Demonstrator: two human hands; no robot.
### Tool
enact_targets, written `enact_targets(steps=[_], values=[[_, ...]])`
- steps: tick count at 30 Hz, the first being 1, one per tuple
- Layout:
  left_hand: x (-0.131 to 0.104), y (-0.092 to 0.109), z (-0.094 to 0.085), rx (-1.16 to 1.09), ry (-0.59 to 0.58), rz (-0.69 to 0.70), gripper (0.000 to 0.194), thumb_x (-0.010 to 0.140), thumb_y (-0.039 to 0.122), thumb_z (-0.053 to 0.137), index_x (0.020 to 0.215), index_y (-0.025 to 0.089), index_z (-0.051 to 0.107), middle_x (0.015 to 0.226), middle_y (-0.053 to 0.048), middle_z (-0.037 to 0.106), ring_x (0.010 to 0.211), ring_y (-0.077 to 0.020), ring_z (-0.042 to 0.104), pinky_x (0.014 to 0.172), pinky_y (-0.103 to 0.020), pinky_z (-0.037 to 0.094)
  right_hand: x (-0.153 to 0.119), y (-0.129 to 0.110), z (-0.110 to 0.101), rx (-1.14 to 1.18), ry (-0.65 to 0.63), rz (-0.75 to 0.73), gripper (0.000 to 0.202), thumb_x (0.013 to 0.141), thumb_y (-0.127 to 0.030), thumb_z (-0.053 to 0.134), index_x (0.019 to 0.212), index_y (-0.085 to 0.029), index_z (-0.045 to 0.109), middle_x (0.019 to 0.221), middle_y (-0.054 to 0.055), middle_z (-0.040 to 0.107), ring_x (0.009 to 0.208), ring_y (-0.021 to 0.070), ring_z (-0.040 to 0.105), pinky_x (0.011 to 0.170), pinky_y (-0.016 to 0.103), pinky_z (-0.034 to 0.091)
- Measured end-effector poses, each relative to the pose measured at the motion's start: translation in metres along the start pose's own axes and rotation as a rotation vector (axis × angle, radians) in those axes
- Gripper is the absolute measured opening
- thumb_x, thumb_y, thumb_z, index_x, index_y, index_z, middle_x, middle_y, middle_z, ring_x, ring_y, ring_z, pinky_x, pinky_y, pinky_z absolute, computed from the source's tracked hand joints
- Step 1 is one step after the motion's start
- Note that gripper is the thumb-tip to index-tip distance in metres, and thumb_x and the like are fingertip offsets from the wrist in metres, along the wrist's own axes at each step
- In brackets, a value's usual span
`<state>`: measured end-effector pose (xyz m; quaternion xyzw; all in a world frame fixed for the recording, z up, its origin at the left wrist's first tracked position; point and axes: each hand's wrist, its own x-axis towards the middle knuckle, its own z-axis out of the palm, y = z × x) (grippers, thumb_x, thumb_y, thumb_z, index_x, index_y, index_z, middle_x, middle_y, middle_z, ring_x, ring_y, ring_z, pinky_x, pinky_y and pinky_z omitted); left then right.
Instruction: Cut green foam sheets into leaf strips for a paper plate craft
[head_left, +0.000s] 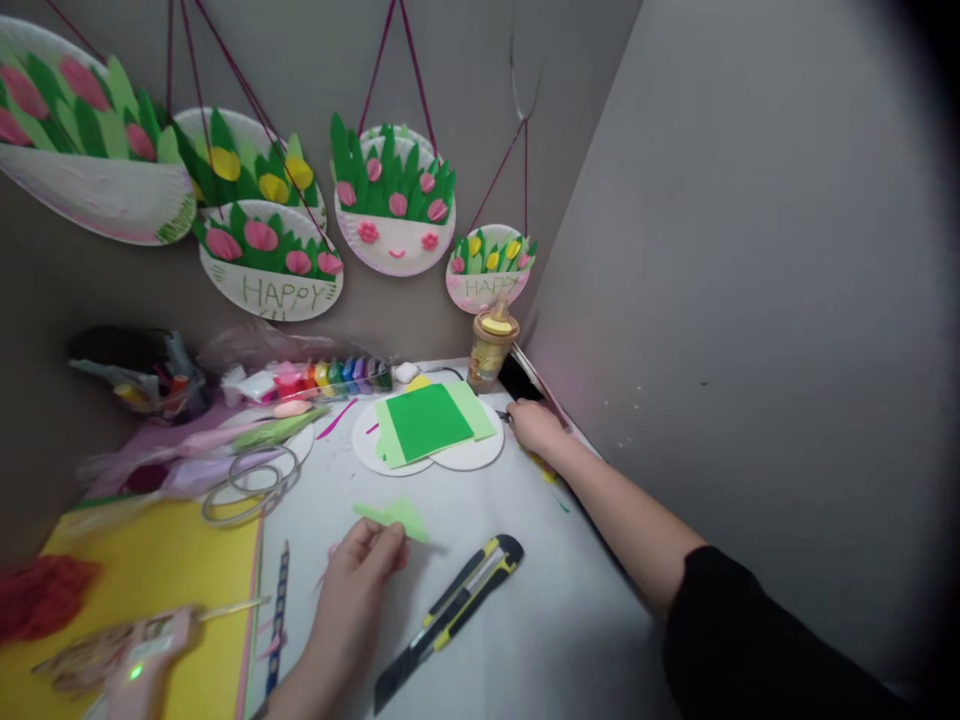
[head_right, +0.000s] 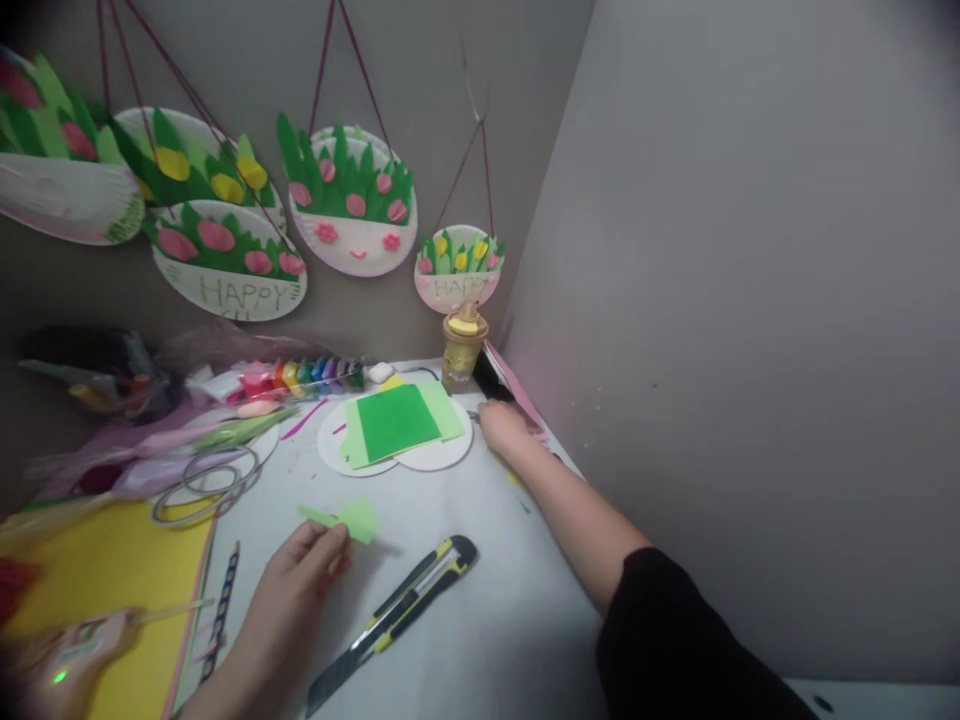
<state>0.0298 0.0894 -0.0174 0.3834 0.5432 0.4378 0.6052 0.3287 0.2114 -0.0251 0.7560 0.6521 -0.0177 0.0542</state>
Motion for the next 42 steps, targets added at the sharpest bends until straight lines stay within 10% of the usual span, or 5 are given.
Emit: enact_targets(steps=[14,22,28,34,42], values=[[-0.003,-0.004,-0.001,-0.005,-0.045,0.044,0.032,0.072,0.046,0.068,0.066,0.017,0.056,0.065,0.000,0.056,0.064,-0.0139,0.048,0.063,-0.025,0.039,-0.026,-0.007,-0.039,0.115,0.235,0.152,0.022,0.093,-0.025,0.039,0.106,-0.017,0.055,0.087,0.012,0.068,0.080,0.0234,0.065,0.068,0.030,0.044],[-0.012,0.010,-0.001,0.121,-0.143,0.216,0.029,0.071,0.047,0.069,0.075,0.018,0.070,0.114,-0.013,0.064,0.106,-0.0293,0.056,0.094,-0.041,0.042,-0.054,-0.015,-0.079,1.260,0.802,-0.163,0.010,0.079,-0.027,0.059,0.085,-0.020,0.056,0.087,0.005,0.068,0.082,0.0178,0.064,0.073,0.029,0.048],[-0.011,0.026,-0.004,0.262,-0.239,0.395,0.020,0.072,0.039,0.070,0.071,0.020,0.071,0.148,-0.009,0.036,0.135,-0.0327,0.032,0.110,-0.044,0.024,-0.085,-0.070,-0.081,1.679,0.282,-0.282,0.021,0.073,-0.032,0.070,0.081,-0.020,0.054,0.074,0.000,0.067,0.069,0.0148,0.064,0.065,0.027,0.050],[0.000,0.017,-0.004,-0.197,-0.359,0.074,0.025,0.072,0.039,0.073,0.068,0.015,0.064,0.066,0.000,0.055,0.064,-0.0121,0.050,0.068,-0.026,0.041,-0.103,-0.126,-0.054,1.907,-0.140,-0.172,0.034,0.072,-0.049,0.071,0.074,-0.018,0.057,0.066,-0.001,0.062,0.057,0.0115,0.056,0.050,0.022,0.042],[0.003,0.026,-0.009,-0.375,-0.374,0.044,0.027,0.068,0.034,0.077,0.065,0.014,0.059,0.061,0.003,0.049,0.059,-0.0086,0.042,0.061,-0.021,0.035,-0.121,-0.138,-0.017,1.903,-0.417,-0.485,0.045,0.068,-0.046,0.078,0.101,-0.020,0.062,0.095,0.003,0.067,0.083,0.0160,0.060,0.075,0.026,0.045]])
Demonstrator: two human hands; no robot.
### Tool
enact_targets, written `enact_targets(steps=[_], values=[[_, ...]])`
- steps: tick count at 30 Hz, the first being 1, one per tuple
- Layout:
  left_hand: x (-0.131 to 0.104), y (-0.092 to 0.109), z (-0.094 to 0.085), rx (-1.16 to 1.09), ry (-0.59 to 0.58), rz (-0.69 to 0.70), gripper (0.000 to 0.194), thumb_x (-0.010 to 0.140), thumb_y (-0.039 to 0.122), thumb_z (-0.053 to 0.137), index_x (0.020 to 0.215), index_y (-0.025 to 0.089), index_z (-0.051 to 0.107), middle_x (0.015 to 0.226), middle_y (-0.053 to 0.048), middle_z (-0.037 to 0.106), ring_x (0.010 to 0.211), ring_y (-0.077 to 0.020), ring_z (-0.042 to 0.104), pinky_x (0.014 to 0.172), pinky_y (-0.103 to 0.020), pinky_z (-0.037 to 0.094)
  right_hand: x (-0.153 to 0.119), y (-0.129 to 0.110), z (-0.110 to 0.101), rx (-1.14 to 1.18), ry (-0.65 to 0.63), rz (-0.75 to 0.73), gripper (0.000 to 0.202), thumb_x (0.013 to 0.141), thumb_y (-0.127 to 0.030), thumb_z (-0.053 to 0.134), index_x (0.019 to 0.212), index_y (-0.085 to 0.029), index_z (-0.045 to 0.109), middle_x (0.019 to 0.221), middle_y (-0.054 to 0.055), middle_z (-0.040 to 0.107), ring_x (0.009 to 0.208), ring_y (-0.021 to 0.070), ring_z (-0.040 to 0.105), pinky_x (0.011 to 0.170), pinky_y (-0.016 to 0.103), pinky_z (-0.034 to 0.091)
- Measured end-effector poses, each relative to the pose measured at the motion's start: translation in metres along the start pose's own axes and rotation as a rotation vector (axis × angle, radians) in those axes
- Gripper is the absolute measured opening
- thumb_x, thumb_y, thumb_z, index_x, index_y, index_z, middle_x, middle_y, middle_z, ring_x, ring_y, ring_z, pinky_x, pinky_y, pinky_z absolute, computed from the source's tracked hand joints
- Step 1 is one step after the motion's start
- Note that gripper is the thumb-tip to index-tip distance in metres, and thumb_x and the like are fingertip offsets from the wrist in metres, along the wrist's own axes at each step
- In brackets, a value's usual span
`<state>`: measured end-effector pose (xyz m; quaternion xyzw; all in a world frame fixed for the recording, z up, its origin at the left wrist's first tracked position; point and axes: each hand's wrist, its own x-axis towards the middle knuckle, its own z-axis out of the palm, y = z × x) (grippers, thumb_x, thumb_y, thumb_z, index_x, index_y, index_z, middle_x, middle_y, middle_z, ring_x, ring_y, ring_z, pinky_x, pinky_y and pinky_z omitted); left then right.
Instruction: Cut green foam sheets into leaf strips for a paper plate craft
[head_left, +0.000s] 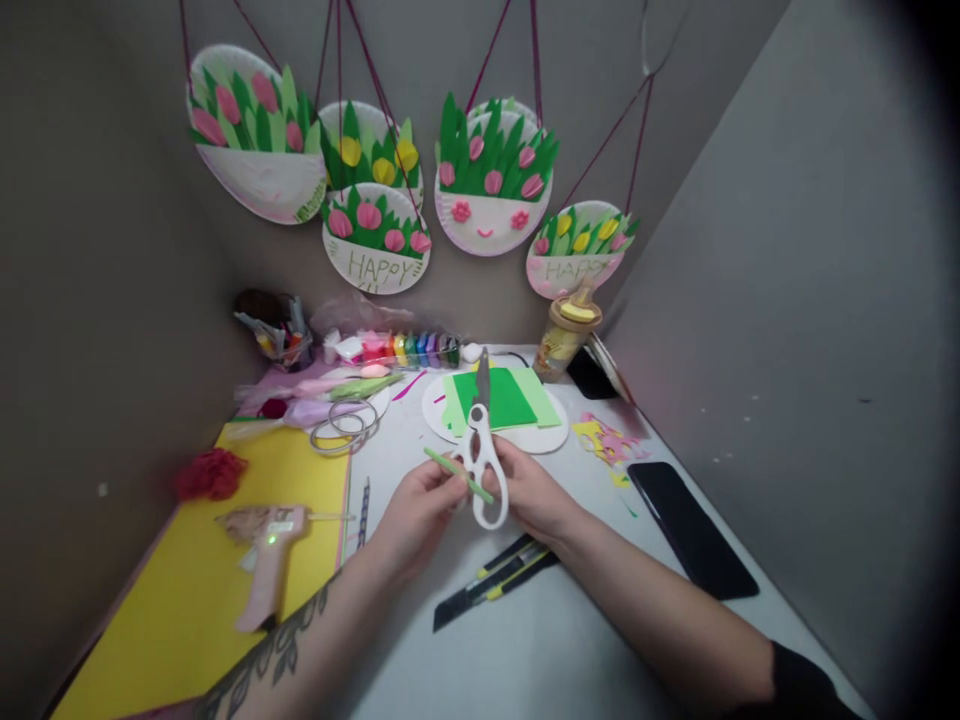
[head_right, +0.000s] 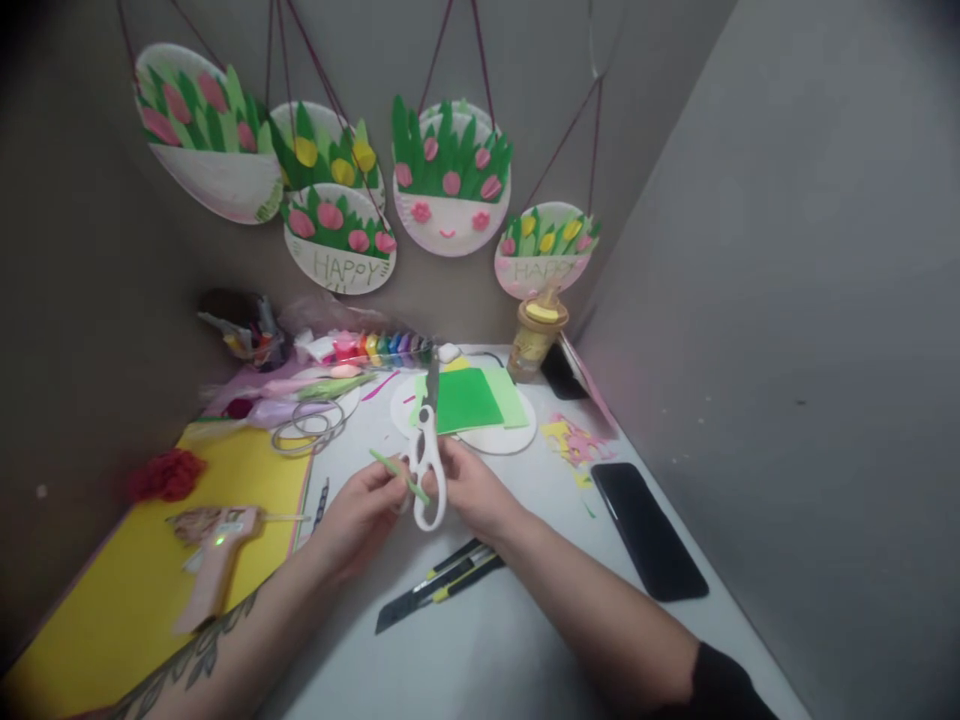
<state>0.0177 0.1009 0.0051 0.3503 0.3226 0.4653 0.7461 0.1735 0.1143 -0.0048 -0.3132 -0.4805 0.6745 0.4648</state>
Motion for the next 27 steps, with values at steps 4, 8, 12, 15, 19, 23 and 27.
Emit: enact_targets(steps=[4,8,12,15,19,23,27], values=[[-0.002,0.002,0.003,0.112,0.034,-0.041,0.029,0.065,0.038,0.078,0.067,0.015,0.061,0.061,0.003,0.050,0.060,-0.0098,0.043,0.062,-0.022,0.035,0.000,0.008,-0.002,-0.027,0.047,0.050,0.046,0.068,-0.050,0.077,0.096,-0.017,0.063,0.088,0.003,0.066,0.076,0.0152,0.058,0.068,0.025,0.045],[-0.004,0.003,0.007,0.145,0.061,-0.034,0.030,0.064,0.040,0.078,0.073,0.015,0.064,0.070,0.000,0.059,0.068,-0.0130,0.051,0.070,-0.025,0.039,0.004,0.009,-0.007,0.054,0.151,0.162,0.045,0.064,-0.052,0.078,0.085,-0.015,0.063,0.069,0.000,0.063,0.059,0.0118,0.053,0.056,0.023,0.041],[-0.007,-0.001,0.014,0.106,0.123,-0.052,0.029,0.069,0.039,0.074,0.084,0.016,0.065,0.075,-0.002,0.062,0.075,-0.0157,0.055,0.074,-0.027,0.041,0.003,0.013,-0.005,0.044,0.175,0.218,0.039,0.061,-0.046,0.081,0.071,-0.016,0.057,0.058,-0.003,0.058,0.052,0.0105,0.051,0.050,0.022,0.038],[-0.010,-0.007,0.019,0.034,0.202,-0.007,0.026,0.072,0.037,0.071,0.086,0.017,0.064,0.081,-0.003,0.065,0.079,-0.0174,0.058,0.076,-0.028,0.042,0.001,0.017,0.004,0.030,0.191,0.239,0.039,0.056,-0.038,0.085,0.074,-0.017,0.057,0.064,-0.004,0.062,0.055,0.0100,0.052,0.052,0.020,0.039],[-0.015,-0.013,0.020,0.097,0.185,0.091,0.023,0.074,0.039,0.069,0.075,0.018,0.060,0.070,-0.001,0.062,0.072,-0.0161,0.057,0.073,-0.028,0.043,-0.004,0.017,0.016,0.112,0.110,0.355,0.038,0.059,-0.040,0.083,0.077,-0.016,0.059,0.060,-0.004,0.059,0.050,0.0085,0.049,0.047,0.019,0.035],[-0.014,-0.004,0.017,0.186,0.211,0.109,0.026,0.071,0.040,0.072,0.070,0.017,0.061,0.093,-0.007,0.068,0.091,-0.0215,0.060,0.082,-0.031,0.044,-0.006,0.014,0.019,0.237,0.021,0.390,0.035,0.062,-0.040,0.081,0.075,-0.013,0.062,0.058,-0.001,0.059,0.051,0.0091,0.052,0.048,0.019,0.037],[-0.006,0.017,0.008,0.107,0.421,0.220,0.027,0.066,0.036,0.076,0.081,0.019,0.063,0.105,-0.005,0.066,0.099,-0.0174,0.058,0.088,-0.029,0.043,-0.005,0.013,0.014,0.271,0.192,0.327,0.043,0.055,-0.039,0.085,0.082,-0.015,0.063,0.076,0.003,0.066,0.066,0.0139,0.062,0.060,0.024,0.046]])
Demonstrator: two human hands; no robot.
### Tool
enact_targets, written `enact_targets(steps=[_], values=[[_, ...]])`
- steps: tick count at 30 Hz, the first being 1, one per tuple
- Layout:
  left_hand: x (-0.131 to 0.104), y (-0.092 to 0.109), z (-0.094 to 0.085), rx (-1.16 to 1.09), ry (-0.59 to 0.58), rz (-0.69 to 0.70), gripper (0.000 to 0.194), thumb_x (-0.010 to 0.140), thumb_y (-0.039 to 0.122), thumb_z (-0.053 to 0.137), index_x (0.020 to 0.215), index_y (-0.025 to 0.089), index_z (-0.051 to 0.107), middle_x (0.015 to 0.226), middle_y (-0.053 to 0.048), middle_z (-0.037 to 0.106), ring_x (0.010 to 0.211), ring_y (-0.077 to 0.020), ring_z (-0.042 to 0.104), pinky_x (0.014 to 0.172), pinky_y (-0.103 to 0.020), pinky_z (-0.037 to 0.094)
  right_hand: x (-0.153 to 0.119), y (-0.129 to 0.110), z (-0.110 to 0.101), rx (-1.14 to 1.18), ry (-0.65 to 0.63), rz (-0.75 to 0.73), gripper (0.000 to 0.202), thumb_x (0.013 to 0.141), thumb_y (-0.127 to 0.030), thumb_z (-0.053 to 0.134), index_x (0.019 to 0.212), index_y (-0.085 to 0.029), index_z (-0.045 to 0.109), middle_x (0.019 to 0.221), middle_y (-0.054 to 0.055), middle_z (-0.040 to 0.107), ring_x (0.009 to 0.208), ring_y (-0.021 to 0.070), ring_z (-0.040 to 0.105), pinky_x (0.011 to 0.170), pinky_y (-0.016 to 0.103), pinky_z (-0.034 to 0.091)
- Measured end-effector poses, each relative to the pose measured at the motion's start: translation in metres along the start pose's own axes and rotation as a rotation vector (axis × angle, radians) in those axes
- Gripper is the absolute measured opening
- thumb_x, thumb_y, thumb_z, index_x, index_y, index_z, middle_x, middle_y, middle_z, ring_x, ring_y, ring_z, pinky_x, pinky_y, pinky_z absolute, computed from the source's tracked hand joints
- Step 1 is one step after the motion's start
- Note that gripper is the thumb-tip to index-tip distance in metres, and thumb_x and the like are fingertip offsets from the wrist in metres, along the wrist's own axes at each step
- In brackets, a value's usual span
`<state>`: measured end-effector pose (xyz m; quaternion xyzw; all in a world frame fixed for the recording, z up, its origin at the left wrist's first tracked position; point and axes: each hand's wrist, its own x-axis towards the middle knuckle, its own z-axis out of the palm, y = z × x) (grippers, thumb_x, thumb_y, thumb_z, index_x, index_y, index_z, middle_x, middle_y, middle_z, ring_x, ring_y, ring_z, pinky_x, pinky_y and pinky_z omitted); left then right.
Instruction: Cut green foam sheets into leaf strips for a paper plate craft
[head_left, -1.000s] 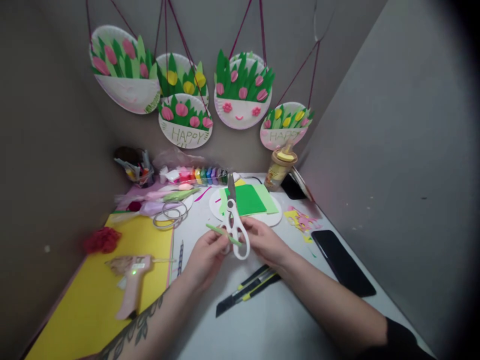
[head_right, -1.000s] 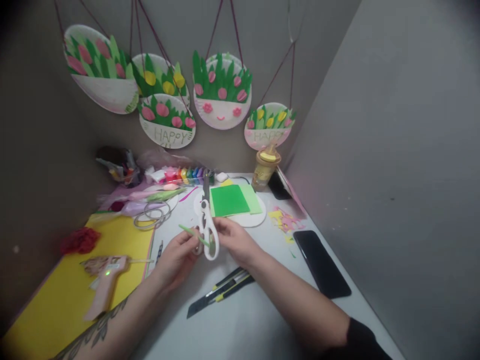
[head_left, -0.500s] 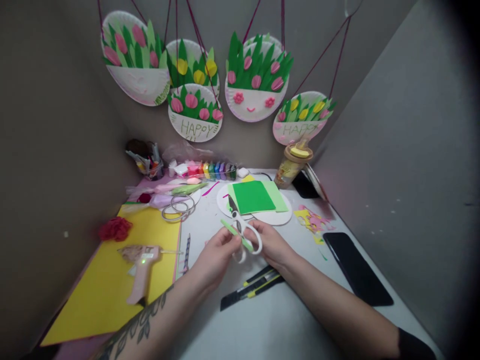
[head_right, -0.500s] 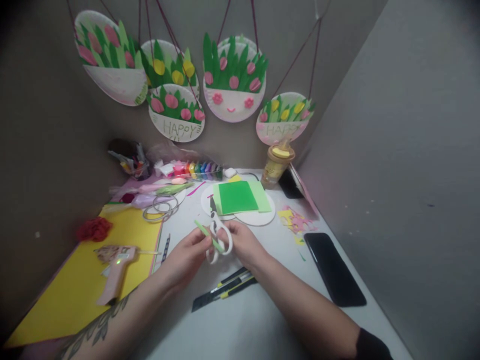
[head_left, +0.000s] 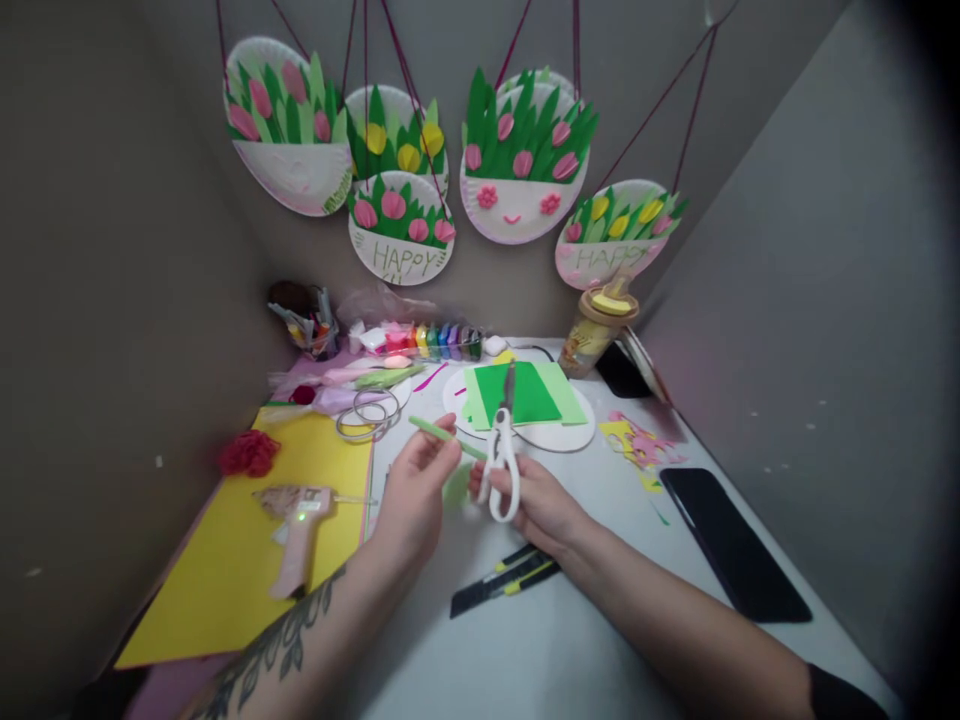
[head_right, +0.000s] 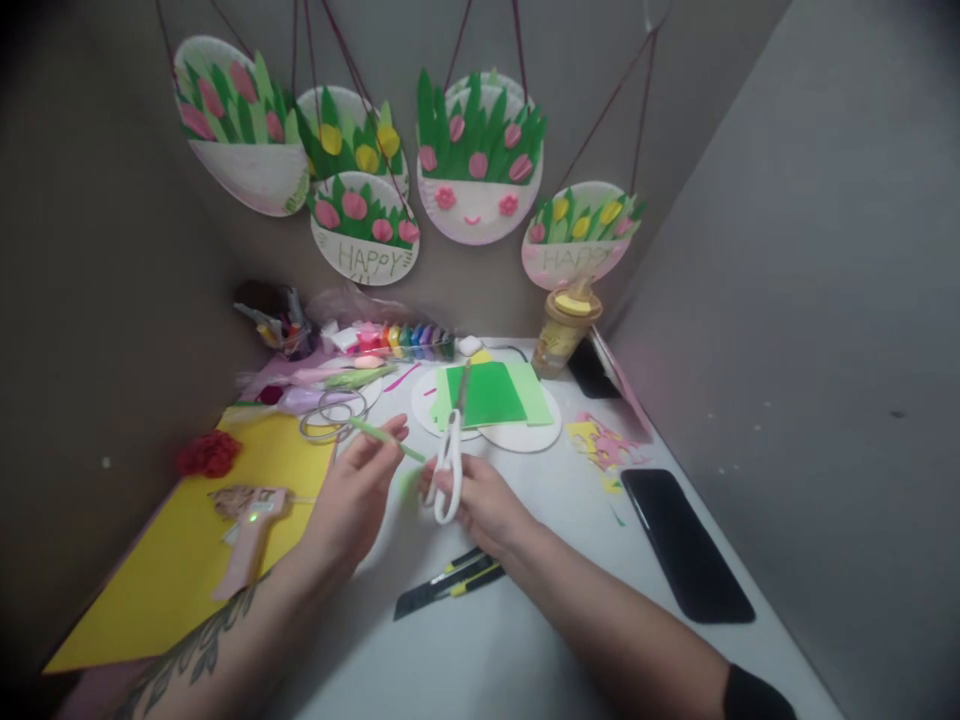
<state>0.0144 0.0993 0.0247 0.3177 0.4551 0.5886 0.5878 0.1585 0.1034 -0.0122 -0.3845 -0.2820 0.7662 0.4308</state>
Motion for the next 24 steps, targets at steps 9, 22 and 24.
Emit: enact_targets(steps=[9,22,24], values=[[0.011,0.018,-0.004,-0.161,0.101,0.010,0.032,0.058,0.028,0.082,0.075,0.016,0.057,0.064,0.005,0.056,0.065,-0.0069,0.058,0.066,-0.020,0.048,-0.006,0.011,-0.011,-0.459,-0.072,-0.229,0.052,0.070,-0.064,0.067,0.089,-0.017,0.057,0.079,0.004,0.058,0.064,0.0137,0.053,0.060,0.027,0.044],[0.014,0.023,-0.008,-0.107,0.150,0.010,0.038,0.056,0.032,0.082,0.079,0.016,0.057,0.068,0.003,0.061,0.067,-0.0114,0.064,0.056,-0.019,0.046,-0.013,0.008,-0.004,-0.770,-0.198,-0.215,0.044,0.073,-0.057,0.064,0.091,-0.020,0.049,0.083,0.002,0.053,0.071,0.0150,0.048,0.063,0.028,0.042],[0.014,0.023,-0.007,-0.083,0.148,0.008,0.036,0.055,0.030,0.083,0.077,0.015,0.058,0.066,0.002,0.062,0.068,-0.0117,0.064,0.060,-0.020,0.047,-0.013,0.009,-0.003,-0.779,-0.194,-0.216,0.040,0.073,-0.054,0.064,0.088,-0.020,0.048,0.080,0.000,0.051,0.069,0.0144,0.046,0.062,0.028,0.041]])
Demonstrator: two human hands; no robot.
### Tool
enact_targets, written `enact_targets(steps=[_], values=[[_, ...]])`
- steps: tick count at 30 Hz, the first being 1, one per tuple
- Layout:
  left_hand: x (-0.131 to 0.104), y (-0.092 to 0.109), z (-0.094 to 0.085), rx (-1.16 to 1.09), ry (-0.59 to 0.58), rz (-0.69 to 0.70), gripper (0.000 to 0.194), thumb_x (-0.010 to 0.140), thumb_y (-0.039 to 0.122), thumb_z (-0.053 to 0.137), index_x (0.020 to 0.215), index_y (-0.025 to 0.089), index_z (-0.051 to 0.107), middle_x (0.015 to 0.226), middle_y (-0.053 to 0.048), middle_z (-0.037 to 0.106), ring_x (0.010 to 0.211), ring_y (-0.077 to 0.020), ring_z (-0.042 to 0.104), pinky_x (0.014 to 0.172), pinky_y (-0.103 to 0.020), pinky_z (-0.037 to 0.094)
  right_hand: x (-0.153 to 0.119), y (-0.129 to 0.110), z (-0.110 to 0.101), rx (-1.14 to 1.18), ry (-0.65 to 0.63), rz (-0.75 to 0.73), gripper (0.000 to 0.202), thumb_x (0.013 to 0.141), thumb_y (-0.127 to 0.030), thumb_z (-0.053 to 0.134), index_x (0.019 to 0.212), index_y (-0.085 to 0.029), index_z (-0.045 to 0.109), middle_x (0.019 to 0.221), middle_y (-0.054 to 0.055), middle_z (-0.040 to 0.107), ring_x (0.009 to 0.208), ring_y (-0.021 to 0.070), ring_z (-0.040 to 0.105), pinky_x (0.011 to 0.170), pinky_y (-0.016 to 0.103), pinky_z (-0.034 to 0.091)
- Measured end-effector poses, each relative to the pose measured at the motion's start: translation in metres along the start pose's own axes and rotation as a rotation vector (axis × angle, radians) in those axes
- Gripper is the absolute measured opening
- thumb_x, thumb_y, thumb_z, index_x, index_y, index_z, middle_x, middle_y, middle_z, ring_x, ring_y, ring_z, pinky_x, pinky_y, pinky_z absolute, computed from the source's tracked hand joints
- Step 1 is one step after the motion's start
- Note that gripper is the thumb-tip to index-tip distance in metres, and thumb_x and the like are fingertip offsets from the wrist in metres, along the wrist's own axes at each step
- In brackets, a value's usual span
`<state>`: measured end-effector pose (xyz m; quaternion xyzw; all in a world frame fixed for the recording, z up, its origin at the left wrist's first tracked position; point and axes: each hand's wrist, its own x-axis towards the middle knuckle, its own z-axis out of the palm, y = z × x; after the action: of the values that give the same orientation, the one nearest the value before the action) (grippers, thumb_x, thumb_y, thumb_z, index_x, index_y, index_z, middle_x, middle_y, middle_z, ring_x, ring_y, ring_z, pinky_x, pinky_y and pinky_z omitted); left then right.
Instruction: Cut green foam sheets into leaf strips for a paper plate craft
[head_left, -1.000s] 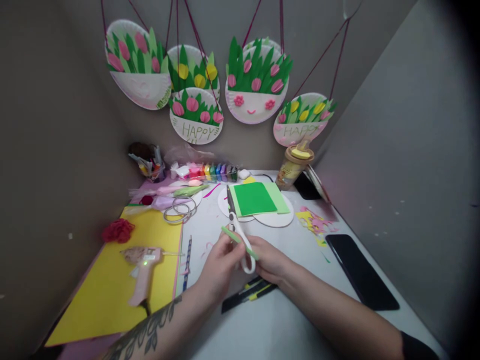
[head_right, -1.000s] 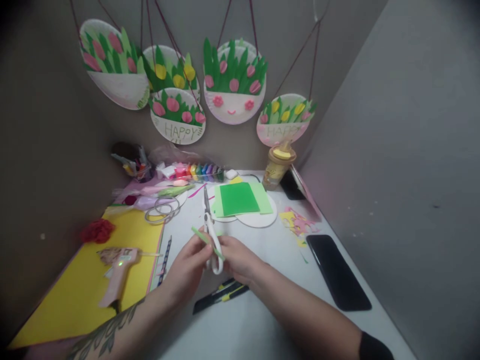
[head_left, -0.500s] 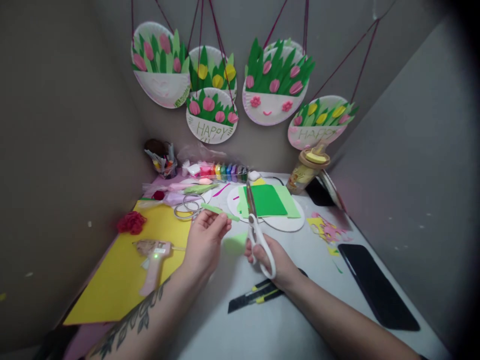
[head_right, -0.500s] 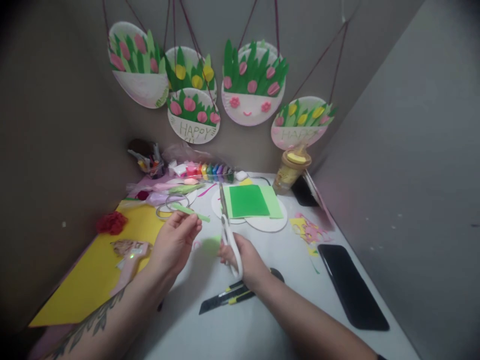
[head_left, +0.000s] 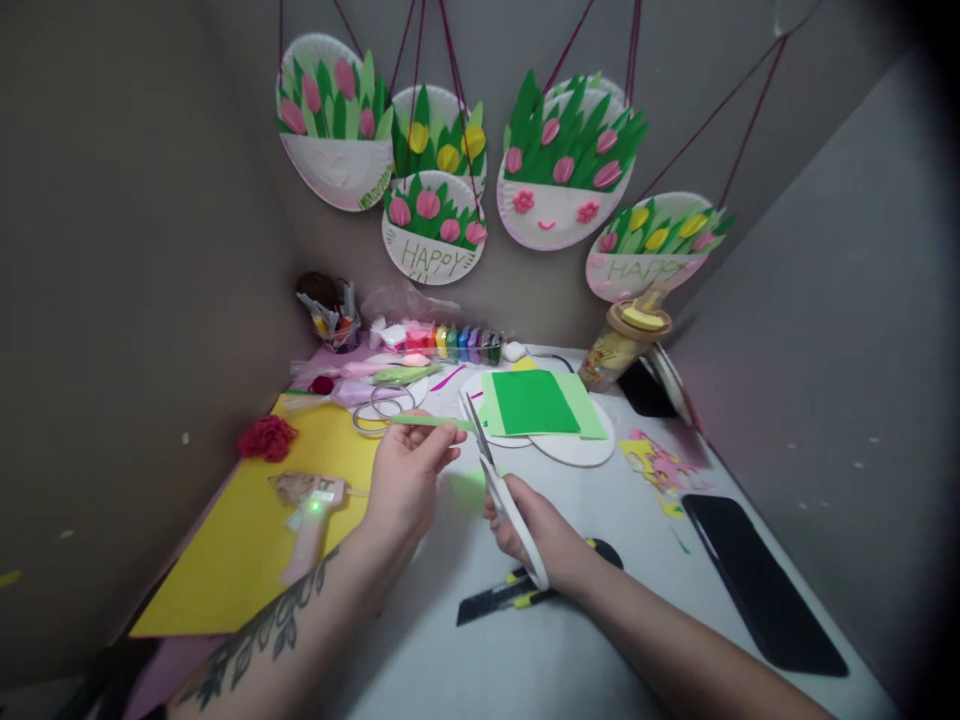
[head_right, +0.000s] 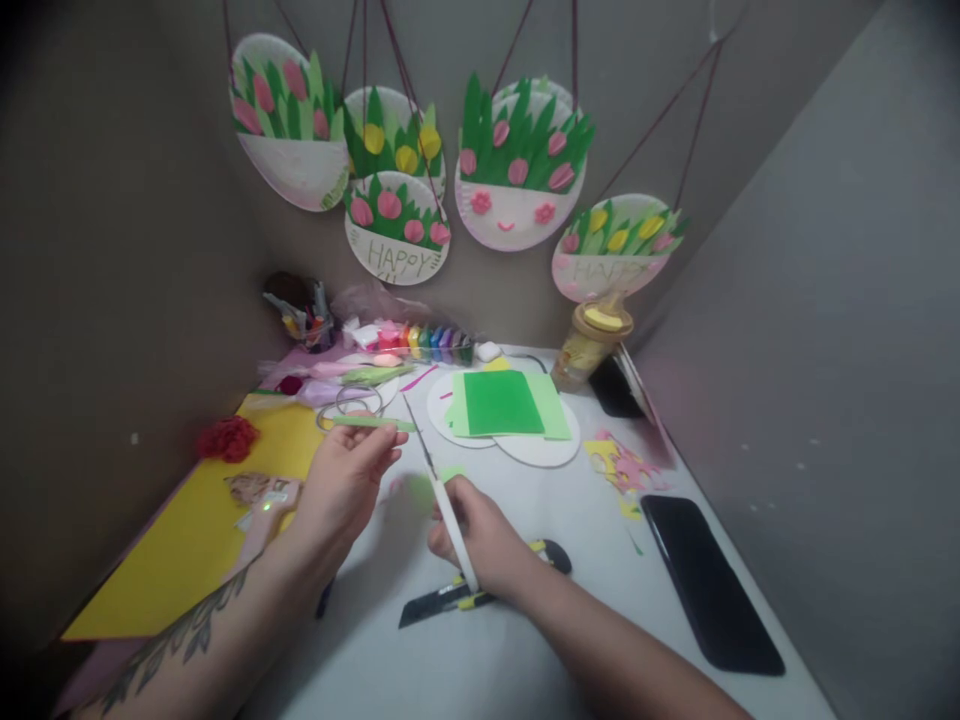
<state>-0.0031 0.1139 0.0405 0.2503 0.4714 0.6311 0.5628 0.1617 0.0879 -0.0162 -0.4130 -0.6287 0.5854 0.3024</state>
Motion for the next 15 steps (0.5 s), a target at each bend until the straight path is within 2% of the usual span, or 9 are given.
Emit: enact_targets(steps=[5,15], values=[[0.0002,-0.0007,-0.0008,-0.014,-0.010,0.002,0.034,0.055,0.028,0.083,0.076,0.015,0.059,0.065,0.002,0.064,0.069,-0.0121,0.064,0.068,-0.023,0.049,0.0002,-0.0013,0.0013,-0.030,0.005,-0.003,0.032,0.074,-0.047,0.061,0.085,-0.020,0.047,0.080,0.001,0.052,0.070,0.0151,0.047,0.064,0.029,0.042],[-0.0002,-0.0043,-0.0001,0.008,0.026,0.003,0.032,0.058,0.028,0.080,0.075,0.015,0.056,0.062,0.003,0.061,0.068,-0.0142,0.067,0.063,-0.023,0.049,-0.0004,0.0000,0.0021,0.019,-0.044,0.030,0.033,0.073,-0.046,0.062,0.087,-0.021,0.044,0.081,0.001,0.051,0.071,0.0149,0.047,0.063,0.029,0.041]])
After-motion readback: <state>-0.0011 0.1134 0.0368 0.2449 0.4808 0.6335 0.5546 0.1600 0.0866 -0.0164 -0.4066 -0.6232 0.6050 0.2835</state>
